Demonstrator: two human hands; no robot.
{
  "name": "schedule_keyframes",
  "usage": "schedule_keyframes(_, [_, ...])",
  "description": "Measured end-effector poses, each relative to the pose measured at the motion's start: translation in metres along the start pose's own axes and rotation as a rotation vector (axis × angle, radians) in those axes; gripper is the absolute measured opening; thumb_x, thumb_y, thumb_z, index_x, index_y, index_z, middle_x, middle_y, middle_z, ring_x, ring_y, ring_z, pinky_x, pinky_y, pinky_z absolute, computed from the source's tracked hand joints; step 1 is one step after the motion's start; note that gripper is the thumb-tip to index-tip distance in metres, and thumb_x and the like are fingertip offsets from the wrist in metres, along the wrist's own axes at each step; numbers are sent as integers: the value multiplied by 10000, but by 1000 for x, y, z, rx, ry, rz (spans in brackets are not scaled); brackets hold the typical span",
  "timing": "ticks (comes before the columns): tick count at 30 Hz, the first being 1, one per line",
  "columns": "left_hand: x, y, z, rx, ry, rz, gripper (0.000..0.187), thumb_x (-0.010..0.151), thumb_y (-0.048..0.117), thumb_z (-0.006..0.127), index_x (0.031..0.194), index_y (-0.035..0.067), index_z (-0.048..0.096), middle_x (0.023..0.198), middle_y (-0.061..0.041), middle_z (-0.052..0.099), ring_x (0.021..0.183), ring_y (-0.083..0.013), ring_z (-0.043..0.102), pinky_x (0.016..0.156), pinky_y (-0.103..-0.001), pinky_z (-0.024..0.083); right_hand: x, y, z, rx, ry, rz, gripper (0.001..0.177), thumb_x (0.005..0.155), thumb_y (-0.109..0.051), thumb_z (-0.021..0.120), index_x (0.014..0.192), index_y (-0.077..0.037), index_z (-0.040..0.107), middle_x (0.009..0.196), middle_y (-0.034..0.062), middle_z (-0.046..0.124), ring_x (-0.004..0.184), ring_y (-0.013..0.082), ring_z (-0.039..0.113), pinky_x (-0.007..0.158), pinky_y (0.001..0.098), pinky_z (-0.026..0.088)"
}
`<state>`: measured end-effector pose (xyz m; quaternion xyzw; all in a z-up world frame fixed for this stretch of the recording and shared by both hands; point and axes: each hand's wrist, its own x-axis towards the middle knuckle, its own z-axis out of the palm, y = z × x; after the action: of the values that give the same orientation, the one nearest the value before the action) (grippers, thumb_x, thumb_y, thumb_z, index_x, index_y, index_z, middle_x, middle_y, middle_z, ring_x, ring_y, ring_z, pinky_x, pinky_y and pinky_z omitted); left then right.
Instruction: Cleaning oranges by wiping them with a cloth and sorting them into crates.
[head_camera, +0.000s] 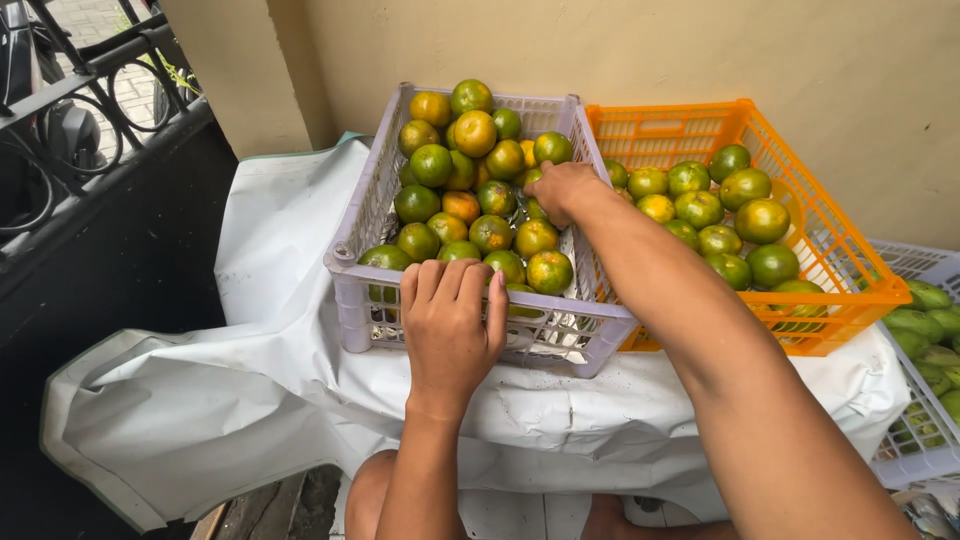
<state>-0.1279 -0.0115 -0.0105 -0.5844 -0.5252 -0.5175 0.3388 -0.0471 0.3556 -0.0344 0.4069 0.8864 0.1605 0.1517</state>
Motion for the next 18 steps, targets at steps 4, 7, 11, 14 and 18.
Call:
schedule_keyframes(4, [3,2,-2,-4,11,12,167,992,164,646,874,62,707,818,-87,649,817,-243,586,883,-369,445,6,2,5,15,104,34,821,719,-101,837,1463,-341,588,1281,216,586,1065,457,694,793,645,556])
schedule_keyframes(7, [0,1,1,9,24,15,165,994,166,647,873,72,707,827,-78,653,821,-236,590,888,-369,446,-15,-2,-12,87,180,57,728,736,-138,810,1418,-315,624,1256,222,594,1038,465,705,792,632,565])
schedule_keyframes(11, [-1,3,4,34,25,-6,172,996,167,641,862,82,706,824,-69,658,825,-226,588,900,-368,436,-45,-13,-40,144,260,44,706,783,-208,803,1451,-243,576,1269,227,558,1046,487,700,825,649,558])
schedule_keyframes(14, [1,8,12,67,53,-32,158,983,166,641,850,101,697,811,-48,651,805,-217,572,886,-369,425,-51,-17,-44,152,285,27,703,787,-283,821,1443,-219,576,1268,210,564,1043,477,706,824,637,563])
schedule_keyframes(18, [6,15,23,132,101,-105,104,942,169,672,854,122,703,806,-20,658,799,-218,565,869,-396,397,-51,-16,-42,131,320,33,676,785,-349,825,1408,-215,598,1240,176,586,1007,448,723,794,623,573])
